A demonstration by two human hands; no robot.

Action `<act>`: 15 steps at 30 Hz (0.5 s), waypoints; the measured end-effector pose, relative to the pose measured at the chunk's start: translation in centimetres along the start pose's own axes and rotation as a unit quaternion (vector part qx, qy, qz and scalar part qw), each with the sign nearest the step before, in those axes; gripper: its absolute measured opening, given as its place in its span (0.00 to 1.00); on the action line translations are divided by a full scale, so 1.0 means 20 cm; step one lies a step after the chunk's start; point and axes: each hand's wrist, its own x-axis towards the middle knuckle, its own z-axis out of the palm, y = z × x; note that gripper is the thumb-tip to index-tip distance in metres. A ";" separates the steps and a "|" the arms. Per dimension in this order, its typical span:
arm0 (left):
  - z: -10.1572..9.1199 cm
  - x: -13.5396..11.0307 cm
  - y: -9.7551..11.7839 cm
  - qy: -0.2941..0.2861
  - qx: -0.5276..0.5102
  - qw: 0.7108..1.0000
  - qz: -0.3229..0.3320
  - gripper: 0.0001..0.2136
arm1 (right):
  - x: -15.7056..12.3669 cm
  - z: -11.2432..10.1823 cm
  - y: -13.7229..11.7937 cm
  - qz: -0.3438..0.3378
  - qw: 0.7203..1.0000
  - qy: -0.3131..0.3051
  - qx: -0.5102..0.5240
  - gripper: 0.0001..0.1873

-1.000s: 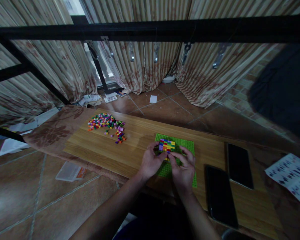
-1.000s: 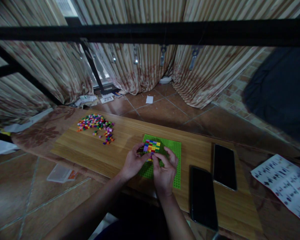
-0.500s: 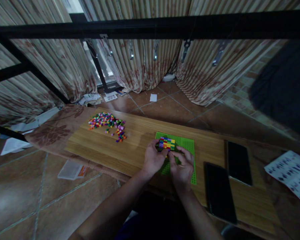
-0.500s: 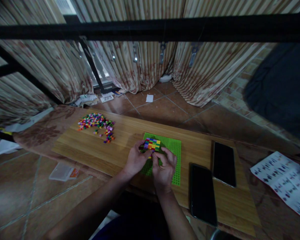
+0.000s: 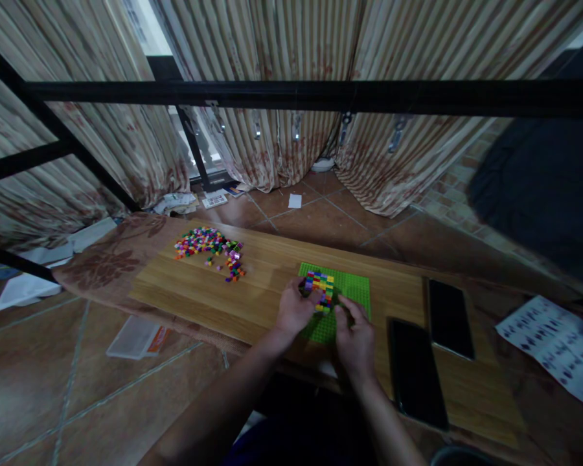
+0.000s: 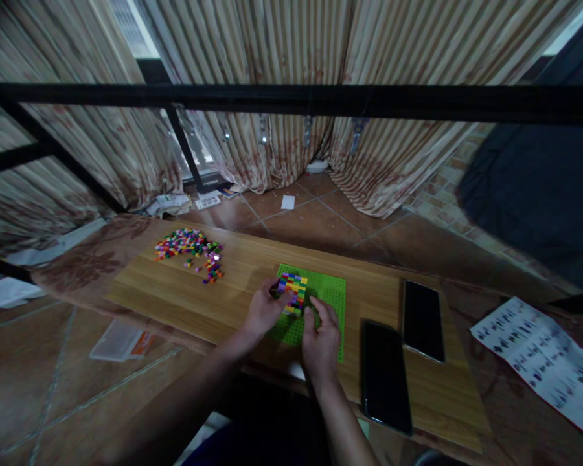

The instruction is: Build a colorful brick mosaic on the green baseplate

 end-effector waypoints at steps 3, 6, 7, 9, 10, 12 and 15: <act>0.00 -0.01 0.02 0.015 0.016 1.000 0.008 0.19 | -0.01 0.04 -0.01 -0.004 0.999 -0.034 -0.019 0.20; 0.01 -0.03 0.04 0.027 0.037 0.998 0.041 0.19 | -0.02 0.06 -0.02 -0.006 0.999 -0.037 -0.036 0.21; 0.01 -0.03 0.04 0.031 0.040 0.998 0.049 0.19 | -0.02 0.06 -0.02 -0.005 0.999 -0.036 -0.040 0.21; 0.02 -0.04 0.03 0.035 0.034 0.998 0.047 0.19 | -0.01 0.07 -0.01 -0.001 0.998 -0.040 -0.043 0.22; 0.02 -0.04 0.02 0.033 0.024 0.998 0.037 0.19 | -0.01 0.07 -0.01 0.004 0.998 -0.043 -0.041 0.23; 0.03 -0.02 0.00 0.025 -0.007 1.000 0.005 0.20 | 0.00 0.07 0.01 0.020 0.998 -0.046 -0.033 0.24; 0.03 0.01 -0.04 0.016 -0.071 0.996 -0.042 0.21 | 0.01 0.08 0.03 0.060 0.997 -0.044 -0.017 0.26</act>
